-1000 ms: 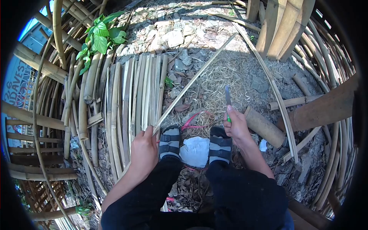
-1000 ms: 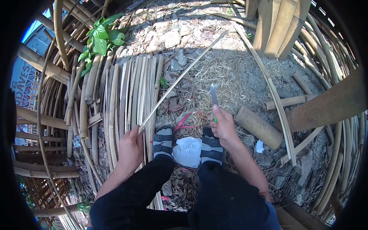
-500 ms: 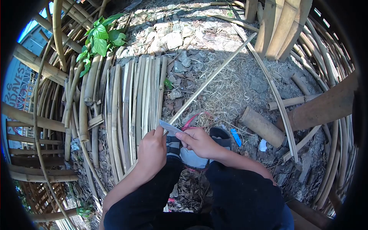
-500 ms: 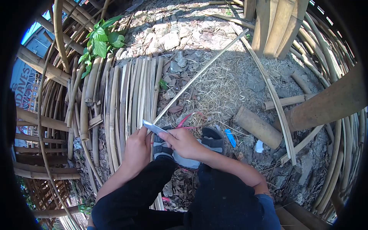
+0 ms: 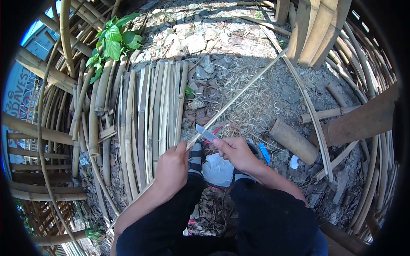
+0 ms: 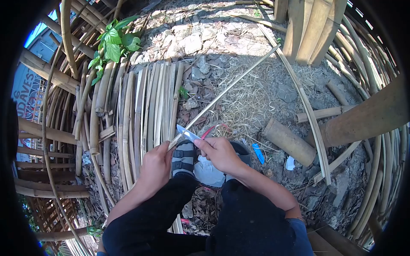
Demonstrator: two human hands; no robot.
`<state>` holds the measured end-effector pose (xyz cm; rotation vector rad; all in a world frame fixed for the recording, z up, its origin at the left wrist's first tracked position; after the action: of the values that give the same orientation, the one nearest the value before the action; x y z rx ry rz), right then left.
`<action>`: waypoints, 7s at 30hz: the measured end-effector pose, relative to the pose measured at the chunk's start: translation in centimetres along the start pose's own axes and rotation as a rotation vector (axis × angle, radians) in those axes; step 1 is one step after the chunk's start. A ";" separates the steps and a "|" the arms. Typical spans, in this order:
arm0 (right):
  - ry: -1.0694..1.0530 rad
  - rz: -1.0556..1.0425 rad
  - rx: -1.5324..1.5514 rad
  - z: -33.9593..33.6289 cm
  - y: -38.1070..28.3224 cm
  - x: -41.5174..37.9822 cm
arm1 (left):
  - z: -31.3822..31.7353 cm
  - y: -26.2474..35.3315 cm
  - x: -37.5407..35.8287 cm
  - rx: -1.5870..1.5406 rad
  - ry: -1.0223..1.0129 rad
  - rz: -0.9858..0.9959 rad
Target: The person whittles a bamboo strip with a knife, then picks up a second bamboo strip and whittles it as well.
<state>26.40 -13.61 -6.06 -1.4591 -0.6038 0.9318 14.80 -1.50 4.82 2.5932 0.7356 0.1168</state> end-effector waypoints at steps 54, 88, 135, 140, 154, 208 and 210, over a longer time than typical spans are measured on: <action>-0.187 0.026 -0.036 0.9 0.8 0.1 | 0.9 -1.2 -1.1 0.012 -0.082 -0.017; 0.244 0.125 0.137 -9.1 2.3 2.0 | 0.4 -2.7 -1.7 0.073 0.019 0.021; 0.041 0.000 -0.264 -1.1 1.0 0.0 | 1.1 -2.6 -1.5 -0.038 -0.175 -0.183; 0.082 0.051 -0.289 -2.5 2.3 0.7 | 0.9 -2.6 -1.5 -0.009 -0.168 -0.170; 0.294 0.142 0.014 -10.8 5.4 3.0 | 1.4 -3.4 -2.1 0.023 -0.156 -0.134; 0.083 -0.329 -0.706 0.0 -3.8 0.4 | 1.3 -6.4 -3.8 -0.493 -0.375 -0.630; 0.103 -0.256 -0.722 -1.7 -3.5 1.0 | 1.3 -6.7 -3.9 -0.473 -0.374 -0.622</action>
<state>28.96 -13.29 -2.96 -1.9862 -1.0920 0.4391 8.49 1.02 0.90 1.7800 1.1602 -0.3346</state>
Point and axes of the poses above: each hand's wrist, its own x-axis towards the middle knuckle, its own z-axis out of the palm, y = z × x, the point moved 8 cm from there along x, towards the middle knuckle, and after that the axes turned 6 degrees about -z, right-handed, at the moved point
